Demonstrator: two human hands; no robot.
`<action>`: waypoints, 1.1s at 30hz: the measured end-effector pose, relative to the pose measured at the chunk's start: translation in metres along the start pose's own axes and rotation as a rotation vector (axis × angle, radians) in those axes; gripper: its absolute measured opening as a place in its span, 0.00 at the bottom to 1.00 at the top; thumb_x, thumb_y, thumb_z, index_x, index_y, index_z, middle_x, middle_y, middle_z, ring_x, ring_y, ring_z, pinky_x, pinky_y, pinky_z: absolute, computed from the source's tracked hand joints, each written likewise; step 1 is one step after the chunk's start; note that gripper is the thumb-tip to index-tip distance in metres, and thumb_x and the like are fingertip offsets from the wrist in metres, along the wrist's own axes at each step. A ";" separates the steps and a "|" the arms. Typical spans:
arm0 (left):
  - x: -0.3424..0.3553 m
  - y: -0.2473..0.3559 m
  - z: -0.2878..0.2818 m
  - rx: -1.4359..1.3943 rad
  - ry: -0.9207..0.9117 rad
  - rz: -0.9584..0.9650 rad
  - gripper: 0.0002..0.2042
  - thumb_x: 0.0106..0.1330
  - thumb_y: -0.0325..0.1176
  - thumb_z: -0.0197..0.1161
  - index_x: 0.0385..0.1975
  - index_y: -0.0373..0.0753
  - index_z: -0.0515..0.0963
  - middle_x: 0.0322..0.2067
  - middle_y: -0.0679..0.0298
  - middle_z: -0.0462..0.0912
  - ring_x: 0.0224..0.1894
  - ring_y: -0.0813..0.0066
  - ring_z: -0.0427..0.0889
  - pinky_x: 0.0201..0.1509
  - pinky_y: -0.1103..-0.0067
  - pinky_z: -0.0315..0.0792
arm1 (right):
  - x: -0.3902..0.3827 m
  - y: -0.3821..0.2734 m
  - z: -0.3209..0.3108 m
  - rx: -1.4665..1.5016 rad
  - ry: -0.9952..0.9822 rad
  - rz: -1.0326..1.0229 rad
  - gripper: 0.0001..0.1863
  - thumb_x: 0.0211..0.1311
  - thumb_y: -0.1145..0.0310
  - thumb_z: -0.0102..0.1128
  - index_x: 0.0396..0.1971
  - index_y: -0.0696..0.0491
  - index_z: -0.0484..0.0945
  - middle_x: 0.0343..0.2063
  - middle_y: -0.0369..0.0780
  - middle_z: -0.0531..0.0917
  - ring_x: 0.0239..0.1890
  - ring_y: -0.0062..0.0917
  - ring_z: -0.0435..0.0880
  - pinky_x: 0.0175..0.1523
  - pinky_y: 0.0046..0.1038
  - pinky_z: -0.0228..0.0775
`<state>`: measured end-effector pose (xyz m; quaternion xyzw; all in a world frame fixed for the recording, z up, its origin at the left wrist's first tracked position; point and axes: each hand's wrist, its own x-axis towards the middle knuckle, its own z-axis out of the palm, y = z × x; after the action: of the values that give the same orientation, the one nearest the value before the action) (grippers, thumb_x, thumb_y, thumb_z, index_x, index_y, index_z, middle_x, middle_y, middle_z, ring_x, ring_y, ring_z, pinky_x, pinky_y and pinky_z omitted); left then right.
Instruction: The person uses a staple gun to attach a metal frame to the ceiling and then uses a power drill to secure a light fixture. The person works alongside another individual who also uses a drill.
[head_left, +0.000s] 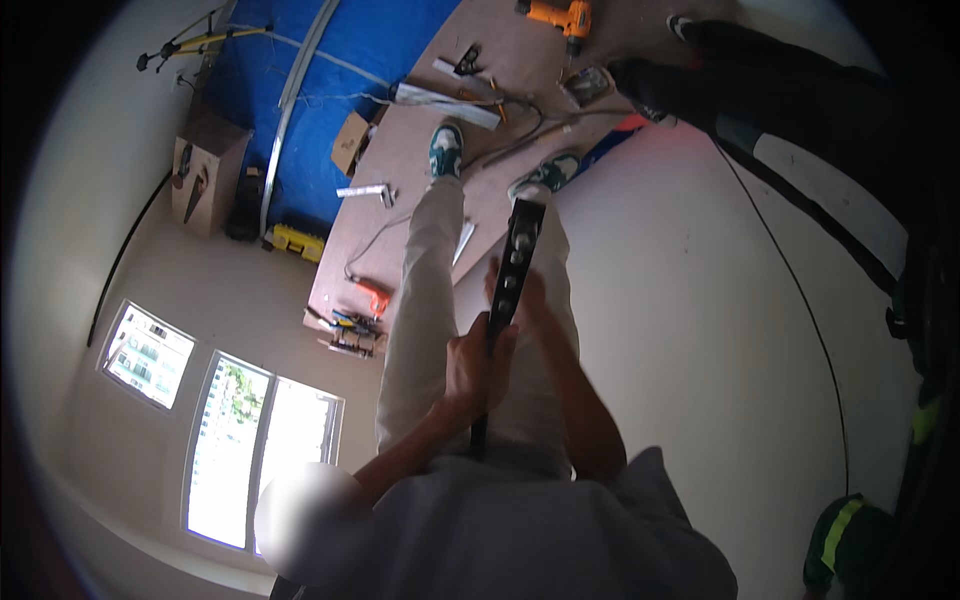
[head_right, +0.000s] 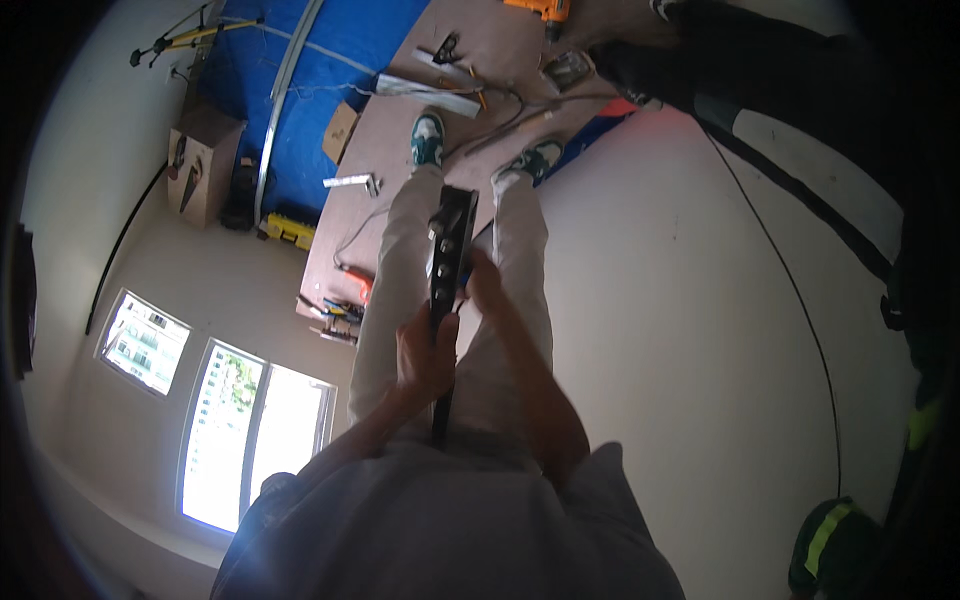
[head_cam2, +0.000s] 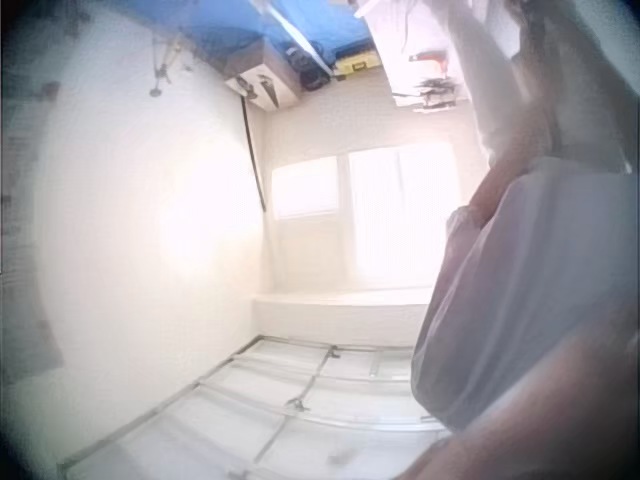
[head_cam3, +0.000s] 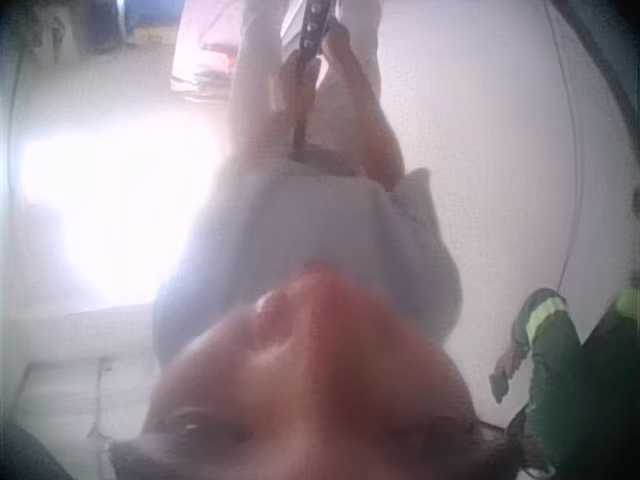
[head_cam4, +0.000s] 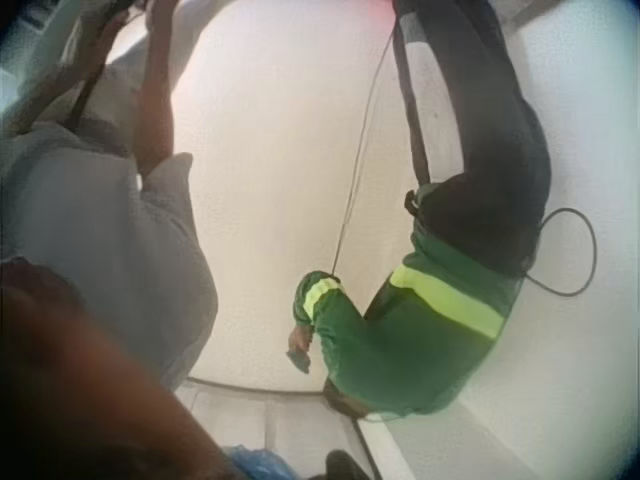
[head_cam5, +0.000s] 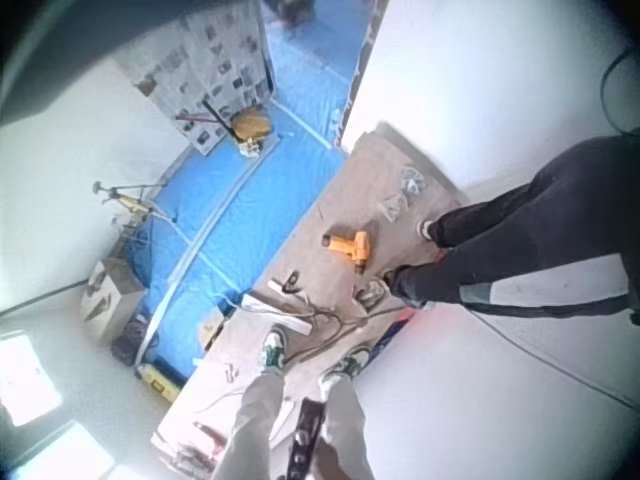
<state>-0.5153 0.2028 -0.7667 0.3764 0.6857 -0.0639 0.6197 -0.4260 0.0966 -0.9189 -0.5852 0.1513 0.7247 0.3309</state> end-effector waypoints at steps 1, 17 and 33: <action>0.003 -0.001 0.003 -0.116 0.177 0.289 0.12 0.75 0.37 0.59 0.42 0.32 0.76 0.22 0.49 0.82 0.22 0.46 0.83 0.24 0.63 0.72 | 0.014 -0.013 -0.005 -0.216 0.053 -0.070 0.18 0.77 0.63 0.38 0.34 0.53 0.78 0.23 0.39 0.80 0.16 0.20 0.75 0.19 0.28 0.63; 0.115 -0.070 0.067 -0.239 0.078 -0.163 0.17 0.71 0.43 0.65 0.34 0.33 0.74 0.16 0.61 0.78 0.21 0.73 0.82 0.26 0.73 0.73 | 0.319 -0.103 -0.139 -0.746 0.484 -0.525 0.11 0.68 0.64 0.59 0.34 0.56 0.85 0.23 0.39 0.85 0.28 0.23 0.87 0.36 0.30 0.77; 0.183 -0.115 0.081 -0.244 0.032 -0.445 0.17 0.68 0.41 0.70 0.31 0.35 0.72 0.16 0.67 0.75 0.17 0.80 0.77 0.22 0.79 0.71 | 0.541 -0.189 -0.192 -1.482 0.930 -0.487 0.15 0.65 0.54 0.59 0.42 0.45 0.88 0.40 0.46 0.89 0.46 0.45 0.87 0.50 0.50 0.79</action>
<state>-0.5099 0.1564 -0.9931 0.1395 0.7640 -0.1095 0.6203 -0.2101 0.2829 -1.4517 -0.8974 -0.3631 0.2372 -0.0808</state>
